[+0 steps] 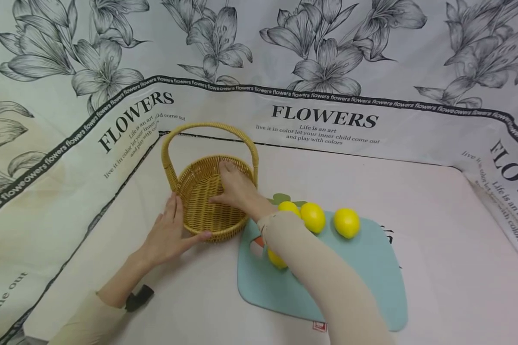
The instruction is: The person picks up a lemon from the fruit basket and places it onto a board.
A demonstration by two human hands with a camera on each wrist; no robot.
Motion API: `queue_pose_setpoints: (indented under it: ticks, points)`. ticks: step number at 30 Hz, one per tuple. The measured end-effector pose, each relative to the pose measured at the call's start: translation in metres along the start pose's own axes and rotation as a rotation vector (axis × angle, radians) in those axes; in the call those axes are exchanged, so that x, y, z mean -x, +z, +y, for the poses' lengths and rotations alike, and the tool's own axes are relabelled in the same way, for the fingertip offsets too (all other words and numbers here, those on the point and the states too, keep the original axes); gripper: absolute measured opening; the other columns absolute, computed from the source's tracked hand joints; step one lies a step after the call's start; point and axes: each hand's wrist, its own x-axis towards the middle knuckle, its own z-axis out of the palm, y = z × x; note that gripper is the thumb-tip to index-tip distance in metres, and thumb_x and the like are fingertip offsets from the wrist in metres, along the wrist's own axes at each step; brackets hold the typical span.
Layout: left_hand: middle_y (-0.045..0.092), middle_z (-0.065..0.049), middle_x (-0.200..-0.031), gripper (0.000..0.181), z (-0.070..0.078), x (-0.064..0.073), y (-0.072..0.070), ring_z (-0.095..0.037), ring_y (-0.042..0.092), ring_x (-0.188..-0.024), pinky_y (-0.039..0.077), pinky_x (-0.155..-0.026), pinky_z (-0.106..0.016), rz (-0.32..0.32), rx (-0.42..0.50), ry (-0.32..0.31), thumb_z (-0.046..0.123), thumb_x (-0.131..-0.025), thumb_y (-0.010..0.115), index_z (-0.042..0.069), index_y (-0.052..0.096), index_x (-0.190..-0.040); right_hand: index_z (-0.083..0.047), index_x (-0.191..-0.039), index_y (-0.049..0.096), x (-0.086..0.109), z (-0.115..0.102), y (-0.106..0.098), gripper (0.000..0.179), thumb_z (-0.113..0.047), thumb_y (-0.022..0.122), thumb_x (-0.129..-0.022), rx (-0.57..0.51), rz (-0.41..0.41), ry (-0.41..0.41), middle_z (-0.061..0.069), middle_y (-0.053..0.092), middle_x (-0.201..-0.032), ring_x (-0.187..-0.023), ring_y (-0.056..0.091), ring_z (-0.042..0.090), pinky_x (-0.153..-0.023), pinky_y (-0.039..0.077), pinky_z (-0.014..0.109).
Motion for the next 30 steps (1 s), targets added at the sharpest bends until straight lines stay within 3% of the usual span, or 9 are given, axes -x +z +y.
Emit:
queue_pose_setpoints:
  ticks: [8,13,18,26,30]
  points:
    - [-0.012,-0.025,-0.158,0.12,0.0,-0.001,-0.001,-0.036,-0.006,-0.149,0.012,-0.116,-0.062,-0.002,-0.002,-0.015,0.069,-0.082,0.056,-0.008,-0.007,-0.149,0.004,-0.15,0.02,-0.013,0.001,0.005,0.099,-0.036,0.078,-0.08,0.05,-0.046,0.027,0.02,0.023,-0.158,-0.147,0.023,0.031,-0.119,0.023,0.039]
    - [-0.013,-0.025,-0.158,0.121,0.0,-0.001,-0.001,-0.037,-0.006,-0.148,0.012,-0.116,-0.062,-0.01,0.005,-0.018,0.069,-0.082,0.056,-0.008,-0.008,-0.149,0.003,-0.151,0.018,-0.015,0.005,0.004,0.098,-0.032,0.077,-0.081,0.036,-0.059,0.049,0.021,0.021,-0.158,-0.146,0.025,0.031,-0.118,0.026,0.04]
    - [-0.014,-0.025,-0.158,0.122,0.0,-0.002,0.0,-0.039,-0.005,-0.148,0.011,-0.116,-0.061,-0.014,0.008,-0.026,0.07,-0.082,0.057,-0.007,-0.009,-0.149,0.004,-0.152,0.014,-0.017,0.008,0.005,0.097,-0.028,0.076,-0.083,0.091,-0.088,0.045,0.022,0.018,-0.158,-0.147,0.021,0.032,-0.117,0.028,0.04]
    - [-0.013,-0.024,-0.159,0.122,0.0,-0.003,0.001,-0.038,-0.004,-0.148,0.012,-0.117,-0.06,-0.007,0.003,-0.03,0.071,-0.081,0.056,-0.006,-0.009,-0.15,0.002,-0.152,0.013,-0.024,0.01,0.009,0.094,-0.022,0.074,-0.085,0.121,-0.124,0.081,0.02,0.015,-0.16,-0.149,0.014,0.03,-0.121,0.018,0.037]
    - [-0.013,-0.024,-0.159,0.122,-0.001,-0.003,0.002,-0.037,-0.004,-0.148,0.012,-0.116,-0.061,-0.003,0.003,-0.029,0.071,-0.081,0.056,-0.006,-0.008,-0.15,0.001,-0.153,0.012,-0.028,0.011,0.011,0.094,-0.021,0.074,-0.086,0.11,-0.145,0.108,0.02,0.013,-0.16,-0.149,0.013,0.03,-0.121,0.019,0.038]
